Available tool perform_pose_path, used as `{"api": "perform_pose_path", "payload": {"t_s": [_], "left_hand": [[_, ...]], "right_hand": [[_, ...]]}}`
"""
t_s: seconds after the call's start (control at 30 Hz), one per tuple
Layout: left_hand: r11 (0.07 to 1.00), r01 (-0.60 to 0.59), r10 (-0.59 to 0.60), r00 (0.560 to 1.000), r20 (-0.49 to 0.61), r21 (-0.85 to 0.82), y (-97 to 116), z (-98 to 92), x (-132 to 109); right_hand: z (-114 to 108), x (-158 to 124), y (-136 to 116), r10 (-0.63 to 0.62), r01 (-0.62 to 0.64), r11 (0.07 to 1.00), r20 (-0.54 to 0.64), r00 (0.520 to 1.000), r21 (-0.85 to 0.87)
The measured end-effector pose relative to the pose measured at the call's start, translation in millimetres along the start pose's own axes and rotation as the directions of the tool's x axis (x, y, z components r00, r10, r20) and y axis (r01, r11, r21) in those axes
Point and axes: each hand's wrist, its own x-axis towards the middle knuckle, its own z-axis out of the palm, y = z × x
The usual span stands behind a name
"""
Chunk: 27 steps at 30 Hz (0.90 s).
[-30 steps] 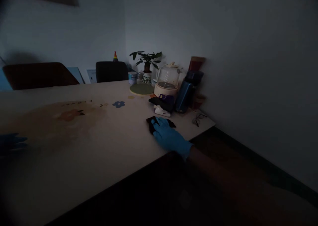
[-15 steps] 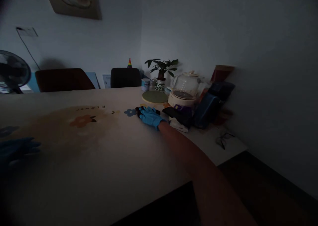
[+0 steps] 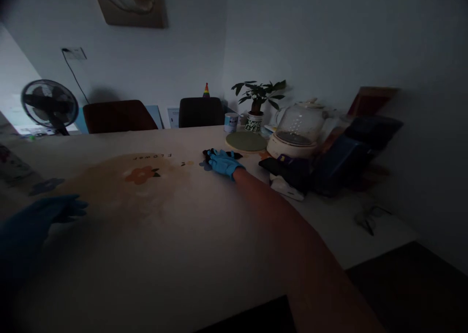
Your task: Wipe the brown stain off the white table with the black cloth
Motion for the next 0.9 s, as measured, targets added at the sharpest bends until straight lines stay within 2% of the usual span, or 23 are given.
{"api": "perform_pose_path", "payload": {"t_s": [0.1, 0.27, 0.4, 0.5, 0.57, 0.67, 0.77, 0.9], "left_hand": [[0.99, 0.095, -0.095, 0.995, 0.004, -0.107, 13.9, 1.5, -5.7], [0.973, 0.148, -0.146, 0.989, 0.02, -0.175, 27.2, 2.8, -11.1], [0.965, 0.154, -0.151, 0.988, 0.033, -0.21, 32.3, 2.3, -14.3], [0.971, 0.136, -0.125, 0.99, 0.071, -0.197, 32.6, 1.4, -15.2], [0.977, 0.133, -0.121, 0.989, 0.08, -0.167, 32.5, 1.6, -15.5], [0.988, 0.088, -0.079, 0.994, 0.078, -0.126, 34.8, 3.2, -17.1], [0.991, 0.074, -0.066, 0.995, 0.081, -0.107, 39.7, 4.3, -19.4], [0.993, 0.092, -0.087, 0.994, 0.072, -0.071, 39.3, 2.3, -19.8]], "right_hand": [[0.1, -40.8, -11.7, -0.086, 0.085, 0.996, 0.093, 0.992, 0.018], [-3.1, -128.1, -36.7, -0.196, 0.192, 0.981, 0.247, 0.949, 0.039], [-5.4, -193.5, -57.3, -0.272, 0.267, 0.962, 0.249, 0.929, 0.058], [-5.1, -222.0, -68.6, -0.326, 0.316, 0.946, 0.222, 0.919, 0.076], [-4.0, -227.7, -73.1, -0.332, 0.321, 0.943, 0.229, 0.915, 0.083], [-1.6, -217.2, -76.1, -0.303, 0.29, 0.953, 0.228, 0.925, 0.088], [0.1, -187.8, -75.3, -0.234, 0.225, 0.972, 0.231, 0.944, 0.068], [-0.7, -129.3, -66.3, -0.088, 0.084, 0.996, 0.242, 0.966, 0.024]]}}
